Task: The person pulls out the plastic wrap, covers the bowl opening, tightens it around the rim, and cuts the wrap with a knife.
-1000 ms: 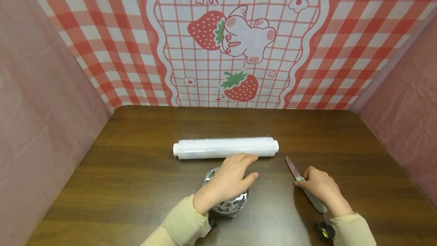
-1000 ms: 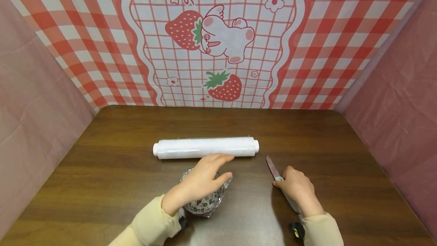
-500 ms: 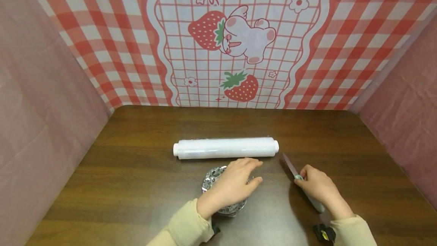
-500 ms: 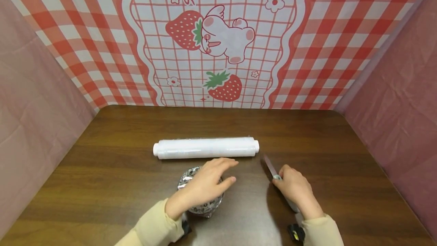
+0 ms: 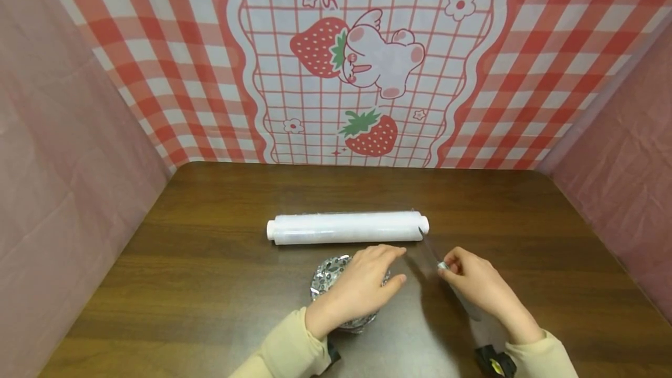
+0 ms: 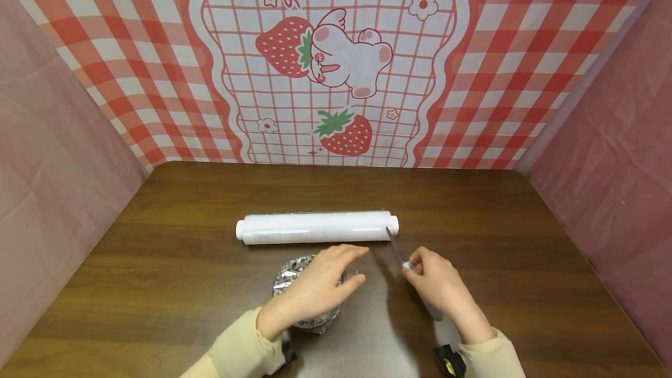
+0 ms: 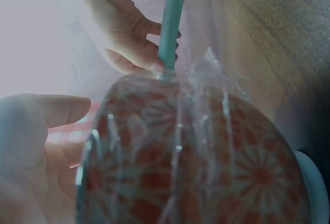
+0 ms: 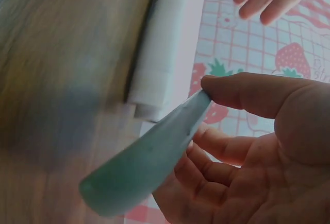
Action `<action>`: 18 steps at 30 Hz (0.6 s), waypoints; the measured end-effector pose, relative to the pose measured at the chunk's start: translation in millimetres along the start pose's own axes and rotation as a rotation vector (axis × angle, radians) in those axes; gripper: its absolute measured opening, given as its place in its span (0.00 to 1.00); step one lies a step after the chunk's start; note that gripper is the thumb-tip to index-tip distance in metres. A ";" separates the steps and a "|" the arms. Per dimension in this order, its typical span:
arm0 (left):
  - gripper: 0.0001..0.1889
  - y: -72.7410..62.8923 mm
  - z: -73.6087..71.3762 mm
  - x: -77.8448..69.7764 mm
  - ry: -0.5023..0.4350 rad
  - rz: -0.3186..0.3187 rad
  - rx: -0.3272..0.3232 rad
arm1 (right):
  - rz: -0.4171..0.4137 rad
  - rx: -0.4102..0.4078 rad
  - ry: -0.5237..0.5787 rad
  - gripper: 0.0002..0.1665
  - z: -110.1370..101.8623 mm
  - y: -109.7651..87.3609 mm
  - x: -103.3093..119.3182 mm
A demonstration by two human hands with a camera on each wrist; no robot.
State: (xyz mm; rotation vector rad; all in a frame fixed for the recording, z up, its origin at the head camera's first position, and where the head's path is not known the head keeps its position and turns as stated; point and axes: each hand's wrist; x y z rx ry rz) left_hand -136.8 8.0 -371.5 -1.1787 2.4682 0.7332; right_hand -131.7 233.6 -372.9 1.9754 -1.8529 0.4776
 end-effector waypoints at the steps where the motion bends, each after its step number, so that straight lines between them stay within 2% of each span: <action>1: 0.24 0.2 0.0 -0.2 -0.003 -0.003 -0.002 | -0.008 0.000 0.007 0.09 -0.3 -0.1 2.4; 4: 0.24 0.8 -0.1 -1.0 -0.002 0.003 -0.017 | -0.032 0.008 0.022 0.08 -1.6 -1.1 10.3; 6: 0.23 1.0 0.3 -1.0 0.033 0.023 -0.049 | -0.052 0.017 0.029 0.08 -2.3 -2.0 15.0; 11: 0.19 2.7 1.0 -0.8 0.170 0.112 -0.204 | -0.110 0.025 0.039 0.07 -2.4 -5.0 27.3; 13: 0.18 3.2 0.8 -0.9 0.200 0.143 -0.247 | -0.135 0.024 0.042 0.07 -1.7 -6.3 32.2; 18: 0.16 3.0 1.2 -0.5 0.238 0.202 -0.282 | -0.196 0.023 0.053 0.06 0.7 -8.9 42.3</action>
Point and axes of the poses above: each hand's wrist, its own y-axis towards the middle knuckle, its own z-axis out of the palm, x = y × z, and after that the axes turned 7 degrees about -x, right-handed
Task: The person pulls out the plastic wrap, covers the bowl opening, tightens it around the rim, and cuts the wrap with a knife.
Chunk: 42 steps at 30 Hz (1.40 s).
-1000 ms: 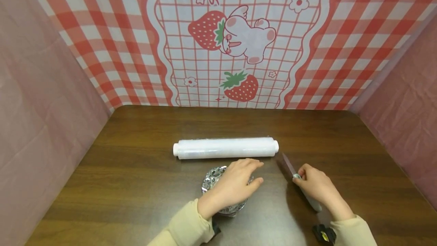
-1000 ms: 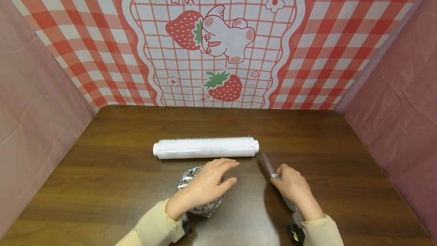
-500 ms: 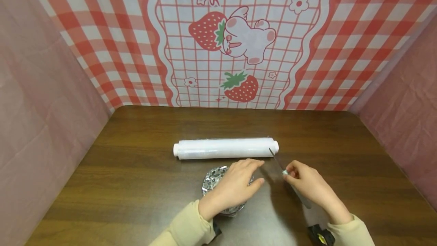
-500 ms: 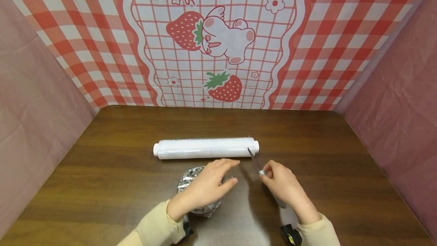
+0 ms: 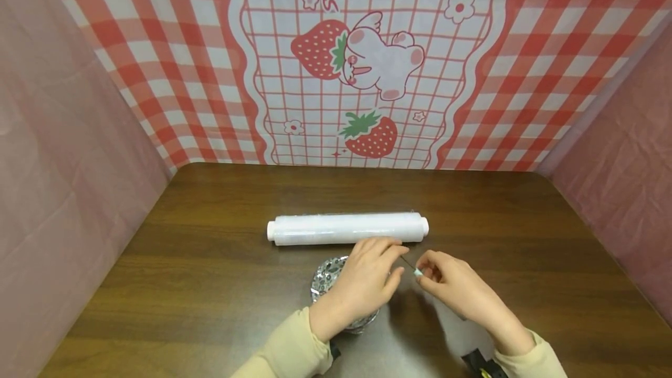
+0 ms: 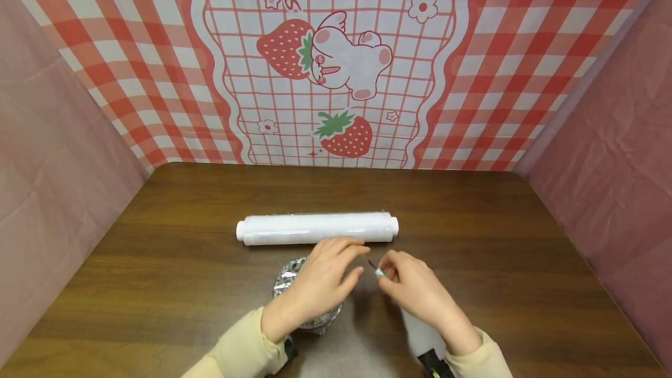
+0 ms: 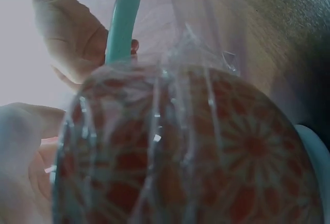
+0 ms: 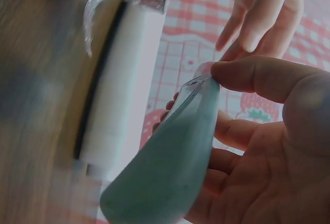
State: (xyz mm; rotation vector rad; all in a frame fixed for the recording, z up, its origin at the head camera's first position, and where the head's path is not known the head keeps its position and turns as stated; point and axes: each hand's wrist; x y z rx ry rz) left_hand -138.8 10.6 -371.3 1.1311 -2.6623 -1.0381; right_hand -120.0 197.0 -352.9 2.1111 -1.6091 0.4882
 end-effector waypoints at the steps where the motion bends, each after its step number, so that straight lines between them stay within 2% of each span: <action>1: 0.15 -0.2 0.1 0.3 0.004 0.010 -0.006 | -0.012 -0.001 0.003 0.06 0.7 0.1 1.8; 9: 0.05 -2.0 -0.5 2.0 0.010 0.050 -0.001 | -0.077 0.007 0.063 0.05 4.6 -1.6 13.8; 16: 0.05 -5.2 -2.5 4.7 0.002 0.046 0.037 | -0.085 -0.007 0.065 0.06 7.7 -2.5 18.4; 20: 0.05 -6.9 -4.4 8.9 -0.035 0.068 0.052 | -0.077 -0.006 0.061 0.05 8.3 -1.3 21.0; 24: 0.04 -9.2 -7.8 14.7 -0.121 0.083 0.078 | -0.072 0.031 0.088 0.05 8.1 0.5 23.7; 27: 0.04 -10.1 -11.4 18.9 -0.185 0.044 0.085 | -0.085 0.036 0.113 0.06 9.2 3.2 25.7; 29: 0.04 -9.6 -15.0 21.9 -0.206 0.006 0.073 | -0.108 0.000 0.116 0.05 9.9 6.2 27.7; 34: 0.03 -10.0 -23.0 32.8 -0.225 -0.069 -0.001 | -0.181 -0.077 0.133 0.04 14.4 19.8 32.9; 42: 0.02 -12.7 -30.9 50.3 -0.244 -0.191 -0.081 | -0.222 -0.034 0.232 0.06 23.2 47.6 37.9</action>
Point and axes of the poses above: each hand's wrist, its own y-axis towards the middle knuckle, its own z-axis out of the palm, x = y × z, and after that the axes turned 7 degrees about -x, right-handed
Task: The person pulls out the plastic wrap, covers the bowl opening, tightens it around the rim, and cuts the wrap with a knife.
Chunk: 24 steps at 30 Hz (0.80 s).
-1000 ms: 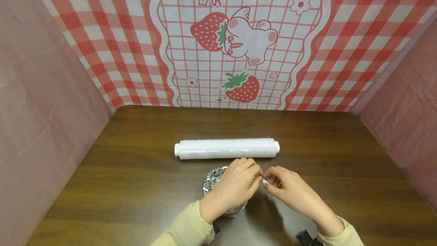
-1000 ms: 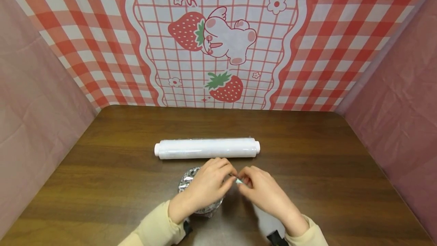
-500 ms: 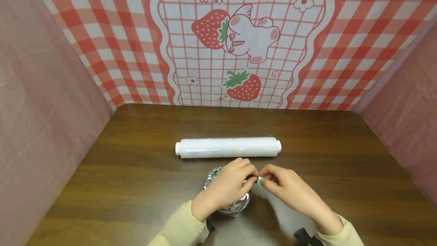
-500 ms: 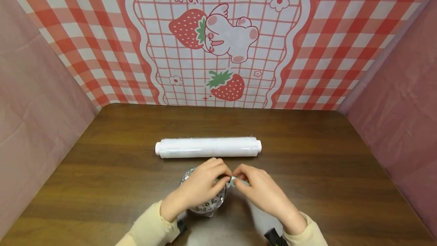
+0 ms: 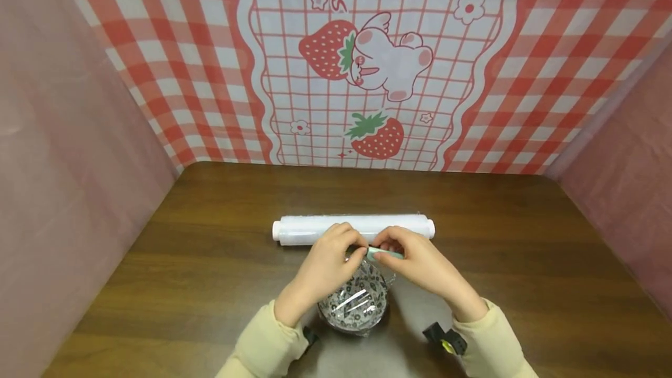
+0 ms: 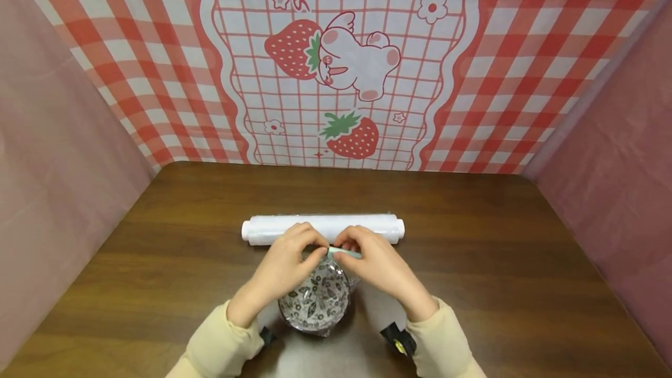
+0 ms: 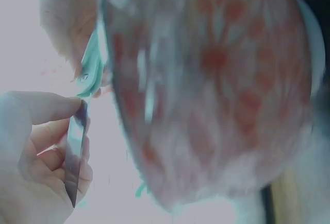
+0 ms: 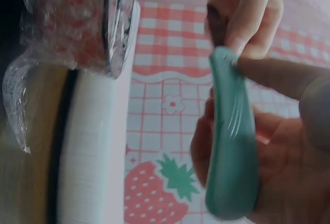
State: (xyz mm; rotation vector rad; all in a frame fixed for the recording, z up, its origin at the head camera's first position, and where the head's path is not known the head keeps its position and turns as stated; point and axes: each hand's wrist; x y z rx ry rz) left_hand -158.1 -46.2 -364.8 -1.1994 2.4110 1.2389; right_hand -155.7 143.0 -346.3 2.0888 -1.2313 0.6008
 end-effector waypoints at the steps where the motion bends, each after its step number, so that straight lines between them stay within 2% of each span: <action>1: 0.03 0.4 -1.0 1.8 -0.001 -0.010 -0.009 | -0.003 0.006 0.015 0.07 1.3 2.5 -0.9; 6: 0.04 2.0 -6.4 9.0 -0.019 -0.054 -0.056 | -0.011 0.019 0.047 0.06 6.6 14.3 -1.1; 12: 0.03 3.0 -9.7 12.9 -0.034 -0.118 -0.125 | -0.004 -0.022 0.029 0.04 9.6 26.8 6.1; 16: 0.04 3.7 -9.4 14.4 -0.050 -0.130 -0.168 | 0.015 -0.023 0.044 0.03 9.9 29.9 9.5; 20: 0.04 4.1 -9.7 14.6 -0.095 -0.146 -0.230 | 0.024 -0.052 0.079 0.03 10.1 32.1 11.6; 24: 0.03 4.0 -10.1 13.5 -0.182 -0.211 -0.307 | 0.030 -0.108 0.110 0.04 12.9 34.5 13.7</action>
Point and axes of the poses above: each hand's wrist, its own y-axis towards the middle knuckle, its own z-axis out of the palm, x = y × z, and after that the axes turned 7 degrees about -x, right-handed
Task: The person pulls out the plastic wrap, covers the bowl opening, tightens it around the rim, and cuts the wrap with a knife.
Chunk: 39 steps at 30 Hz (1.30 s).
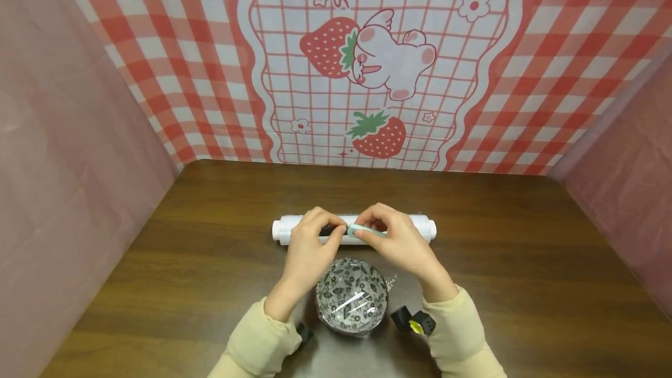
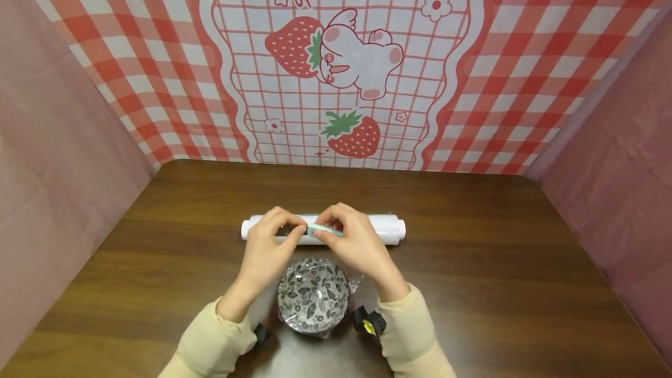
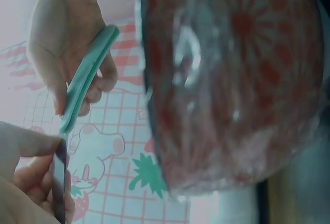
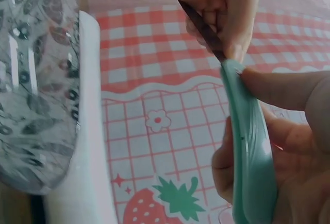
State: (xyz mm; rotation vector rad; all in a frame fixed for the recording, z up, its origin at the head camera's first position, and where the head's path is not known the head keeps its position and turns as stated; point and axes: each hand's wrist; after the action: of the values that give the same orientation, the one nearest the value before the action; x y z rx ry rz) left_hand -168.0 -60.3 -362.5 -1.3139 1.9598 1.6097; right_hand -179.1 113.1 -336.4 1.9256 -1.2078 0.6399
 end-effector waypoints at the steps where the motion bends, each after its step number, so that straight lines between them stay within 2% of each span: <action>1: 0.02 -0.3 0.1 -0.5 -0.027 -0.026 -0.012 | 0.002 -0.014 0.007 0.05 1.1 0.2 0.2; 3: 0.01 -0.9 0.3 -1.2 -0.080 -0.091 -0.027 | 0.010 -0.042 0.026 0.05 3.2 0.2 1.3; 6: 0.02 -1.1 0.9 -0.9 -0.173 -0.227 -0.038 | 0.024 -0.089 0.063 0.06 6.6 -0.1 3.4; 10: 0.04 0.6 3.1 -0.3 -0.354 -0.417 -0.057 | 0.056 -0.147 0.123 0.06 12.5 -0.6 7.1; 13: 0.07 1.6 5.4 -1.5 -0.495 -0.521 -0.077 | 0.091 -0.182 0.174 0.08 17.6 -1.3 9.7; 16: 0.08 1.2 7.5 -3.4 -0.601 -0.595 -0.089 | 0.120 -0.208 0.221 0.09 21.7 -1.9 10.7; 22: 0.02 -1.7 11.4 -6.9 -0.744 -0.669 -0.095 | 0.148 -0.250 0.307 0.08 25.4 -2.8 14.1; 31: 0.10 -4.2 18.6 -7.1 -1.009 -0.782 -0.106 | 0.198 -0.326 0.511 0.10 40.4 -3.2 18.3; 39: 0.09 -5.6 24.2 -7.6 -1.146 -0.819 -0.132 | 0.214 -0.417 0.592 0.10 50.8 -6.3 22.0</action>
State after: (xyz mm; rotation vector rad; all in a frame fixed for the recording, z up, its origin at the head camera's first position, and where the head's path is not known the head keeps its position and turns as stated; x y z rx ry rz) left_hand -167.1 -35.1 -368.9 -0.7198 0.5374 1.4817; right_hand -163.2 62.0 -352.0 1.1553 -1.0578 0.9077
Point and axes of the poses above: each hand's wrist, its own y-axis towards the middle knuckle, its own z-axis out of the palm, x = y × z, and after that the axes turned 7 degrees about -x, right-handed
